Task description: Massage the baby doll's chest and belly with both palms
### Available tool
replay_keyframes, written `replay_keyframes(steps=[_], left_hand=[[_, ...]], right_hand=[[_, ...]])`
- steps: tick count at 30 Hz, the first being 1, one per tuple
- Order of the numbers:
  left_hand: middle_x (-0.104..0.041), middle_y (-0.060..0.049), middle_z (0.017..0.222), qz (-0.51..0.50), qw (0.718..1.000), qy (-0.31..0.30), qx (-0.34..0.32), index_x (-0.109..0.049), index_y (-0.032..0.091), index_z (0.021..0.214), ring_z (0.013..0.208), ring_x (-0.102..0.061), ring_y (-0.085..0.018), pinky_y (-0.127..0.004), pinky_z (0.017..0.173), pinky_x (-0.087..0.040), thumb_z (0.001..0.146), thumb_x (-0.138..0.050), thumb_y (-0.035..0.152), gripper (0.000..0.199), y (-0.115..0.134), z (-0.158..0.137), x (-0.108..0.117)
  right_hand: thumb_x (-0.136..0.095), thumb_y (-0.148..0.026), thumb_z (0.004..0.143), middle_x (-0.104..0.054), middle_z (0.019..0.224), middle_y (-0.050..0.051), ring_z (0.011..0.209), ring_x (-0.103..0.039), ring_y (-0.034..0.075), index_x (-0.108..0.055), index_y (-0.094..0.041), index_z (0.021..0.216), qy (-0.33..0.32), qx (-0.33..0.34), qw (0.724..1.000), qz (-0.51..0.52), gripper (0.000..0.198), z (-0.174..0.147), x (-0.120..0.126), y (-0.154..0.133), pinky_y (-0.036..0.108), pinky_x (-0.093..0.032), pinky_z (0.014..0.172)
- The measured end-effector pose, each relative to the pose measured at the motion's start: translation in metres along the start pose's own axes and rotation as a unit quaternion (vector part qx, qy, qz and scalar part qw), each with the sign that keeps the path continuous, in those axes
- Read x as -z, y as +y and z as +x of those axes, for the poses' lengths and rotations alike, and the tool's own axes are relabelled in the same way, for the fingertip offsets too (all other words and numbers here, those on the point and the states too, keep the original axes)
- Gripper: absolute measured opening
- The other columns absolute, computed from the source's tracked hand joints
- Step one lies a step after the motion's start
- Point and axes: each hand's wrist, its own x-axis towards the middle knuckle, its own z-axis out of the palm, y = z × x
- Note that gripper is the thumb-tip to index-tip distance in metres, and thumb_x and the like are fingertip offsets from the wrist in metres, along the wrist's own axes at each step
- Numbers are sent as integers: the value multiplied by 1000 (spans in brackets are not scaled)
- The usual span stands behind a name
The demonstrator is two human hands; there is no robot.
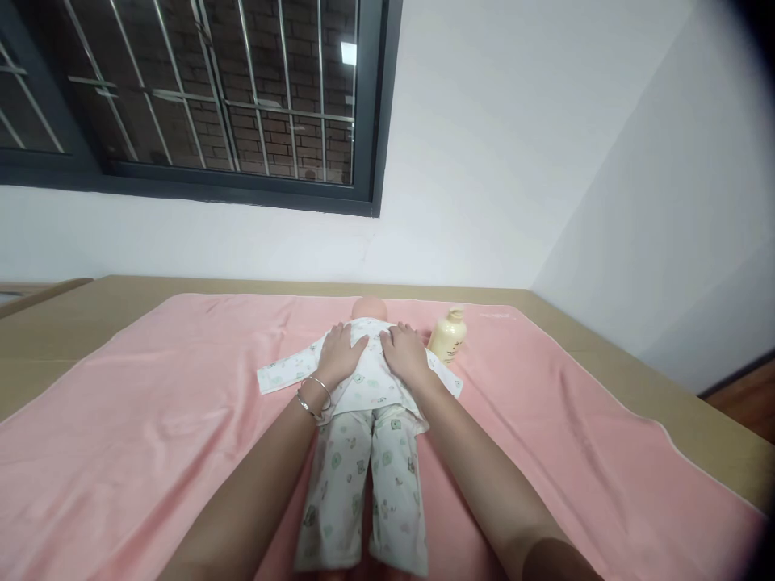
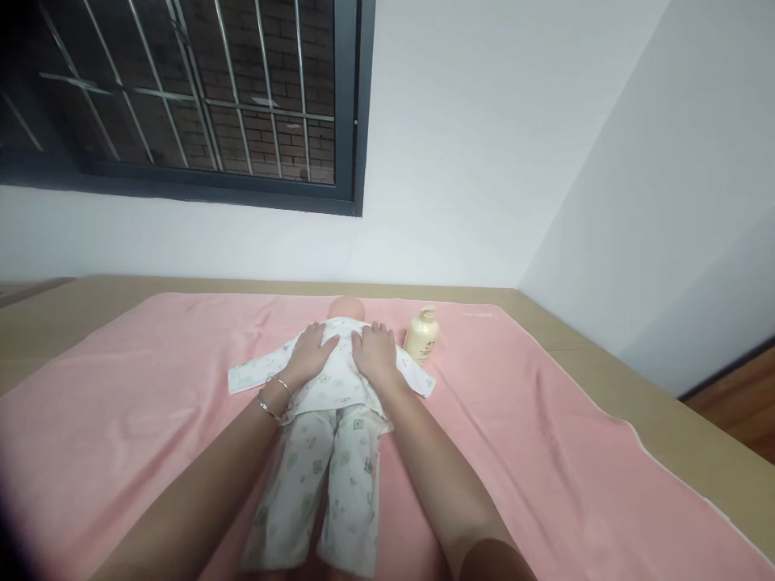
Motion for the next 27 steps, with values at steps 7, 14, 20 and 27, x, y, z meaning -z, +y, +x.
replay_keyframes(steps=[7, 14, 20, 27], left_hand=[[-46, -20, 149, -8, 999, 38, -32, -50, 9, 136, 141, -38, -30, -45, 116, -26, 101, -28, 44, 55, -2, 1, -2], [-61, -19, 129, -10, 994, 81, -67, -59, 12, 120, 125, -53, -31, -46, 108, -36, 100, -32, 37, 42, -4, 3, -3], [-63, -16, 122, -24, 995, 82, -61, -59, 15, 119, 118, -56, -29, -44, 104, -40, 99, -35, 36, 37, -1, 1, 1], [-52, -18, 143, -3, 997, 71, -31, -55, 13, 130, 140, -39, -32, -48, 115, -27, 100, -32, 43, 49, 1, -3, 1]], right_hand=[[-34, -32, 100, -31, 158, 15, 149, -22, 27, -45, -12, 144, 43, 117, 992, 37, 50, -8, -6, -16, 46, -15, 120], [-36, -33, 100, -38, 155, 16, 146, -29, 27, -50, -13, 140, 26, 101, 993, 59, 47, -6, -10, -12, 47, -19, 119], [-40, -32, 98, -35, 156, 16, 147, -25, 30, -50, -15, 141, -20, 90, 995, 38, 47, -8, -13, -15, 52, -19, 118], [-41, -27, 96, -33, 158, 15, 149, -23, 23, -45, -12, 145, 62, 109, 988, 85, 51, -9, -12, -19, 44, -17, 121]])
